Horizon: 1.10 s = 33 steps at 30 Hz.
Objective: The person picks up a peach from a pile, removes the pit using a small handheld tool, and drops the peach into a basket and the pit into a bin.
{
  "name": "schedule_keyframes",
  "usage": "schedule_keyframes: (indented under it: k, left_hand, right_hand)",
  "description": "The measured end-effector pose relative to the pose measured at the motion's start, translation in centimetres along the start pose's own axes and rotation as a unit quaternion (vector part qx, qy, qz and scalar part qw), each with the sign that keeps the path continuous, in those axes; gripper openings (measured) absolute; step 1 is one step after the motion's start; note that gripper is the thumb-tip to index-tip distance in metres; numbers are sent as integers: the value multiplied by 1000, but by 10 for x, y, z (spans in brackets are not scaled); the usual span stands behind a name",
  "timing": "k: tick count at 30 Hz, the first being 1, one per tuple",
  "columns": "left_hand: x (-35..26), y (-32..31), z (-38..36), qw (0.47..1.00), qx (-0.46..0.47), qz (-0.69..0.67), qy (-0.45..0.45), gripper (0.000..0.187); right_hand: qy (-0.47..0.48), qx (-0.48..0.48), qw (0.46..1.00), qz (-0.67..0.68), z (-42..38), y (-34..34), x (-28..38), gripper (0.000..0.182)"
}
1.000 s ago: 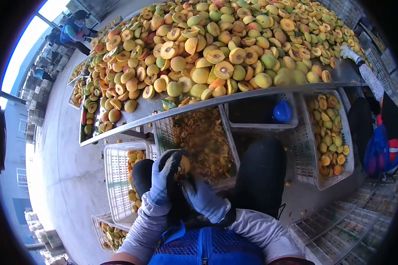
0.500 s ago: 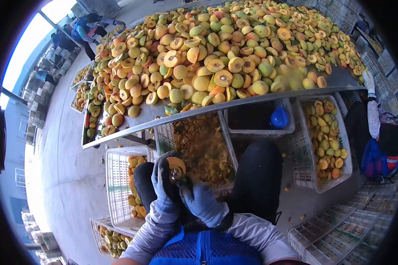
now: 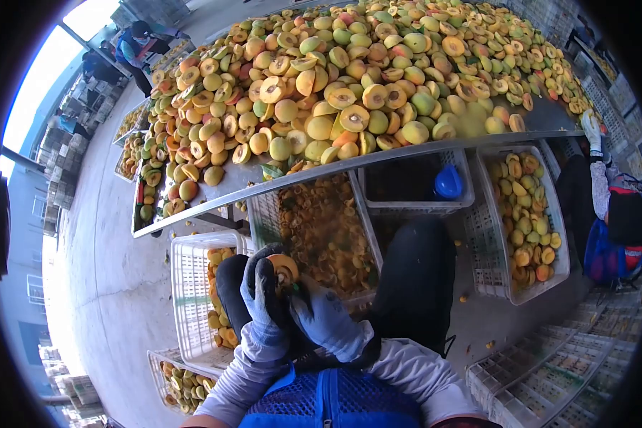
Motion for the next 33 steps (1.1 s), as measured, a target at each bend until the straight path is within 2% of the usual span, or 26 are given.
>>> schedule_keyframes:
  k: [4,6,7,8,9,10,12,13,15,16,18,19,21,22,24,25,26,28,29,30,31,33]
  left_hand:
    - [0,-7,2,998,36,43,-22,35]
    - [4,-7,5,999,38,28,-8,28]
    - [4,-7,6,999,40,30,-7,28]
    - [2,-9,6,997,55,44,-23,28]
    - [-1,-12,6,995,69,58,-41,28]
    - [0,-14,7,995,71,57,-43,28]
    - [1,-9,6,995,46,65,-57,29]
    - [2,-9,6,995,47,65,-57,29]
    - [3,-12,7,995,75,39,-50,31]
    - [1,-12,7,995,73,38,-52,31]
    - [7,-18,6,995,93,11,20,34]
    - [6,-15,8,996,91,11,18,34]
    - [13,-22,9,984,166,8,69,34]
    - [12,-25,9,975,202,16,89,34]
    - [13,-24,17,967,232,45,94,34]
    - [16,-26,16,957,261,73,99,33]
    - [19,-23,15,962,229,67,135,31]
    - [22,-16,13,969,209,66,110,31]
    - [20,-15,13,976,193,60,84,30]
    - [16,-15,10,981,174,71,49,29]
    - [17,-18,10,981,175,69,48,29]
    - [11,-21,10,987,157,8,30,25]
  right_hand:
    - [17,-7,999,46,-6,-2,-6,24]
    - [100,-41,989,-100,-15,4,10,30]
    - [98,-43,989,-99,-16,5,9,30]
    - [-57,36,997,39,-16,-7,-19,29]
    - [-206,112,956,174,-25,-26,-41,29]
    - [-204,110,957,174,-21,-21,-39,29]
    - [-302,172,873,342,-31,-39,-42,26]
    - [-302,171,873,343,-33,-46,-50,26]
    - [-261,104,835,474,-24,-53,-53,23]
    - [-260,106,835,473,-27,-51,-58,23]
    - [-318,183,712,598,-34,-53,-32,27]
    - [-317,185,712,598,-34,-52,-34,27]
    - [-286,255,647,660,-36,-57,-20,28]
    - [-285,256,647,659,-36,-60,-20,28]
    - [-293,153,832,446,-30,-50,-47,32]
    - [-294,155,831,447,-32,-52,-43,32]
    - [-315,146,822,451,-31,-51,-38,35]
    - [-335,138,812,458,-35,-52,-41,38]
    - [-347,238,694,584,-45,-67,-27,39]
    - [-346,329,549,686,-56,-75,-5,41]
    - [-346,327,551,685,-58,-75,-9,41]
    - [-315,347,492,734,-56,-70,9,42]
Point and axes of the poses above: each hand's wrist, its own z-axis towards the middle knuckle, its own y-axis out of the back of the hand, x = y × z, the point moved 10 cm from there along z, towards the middle knuckle, and after that the axes turned 8 degrees about -z, right-handed, at the moved point
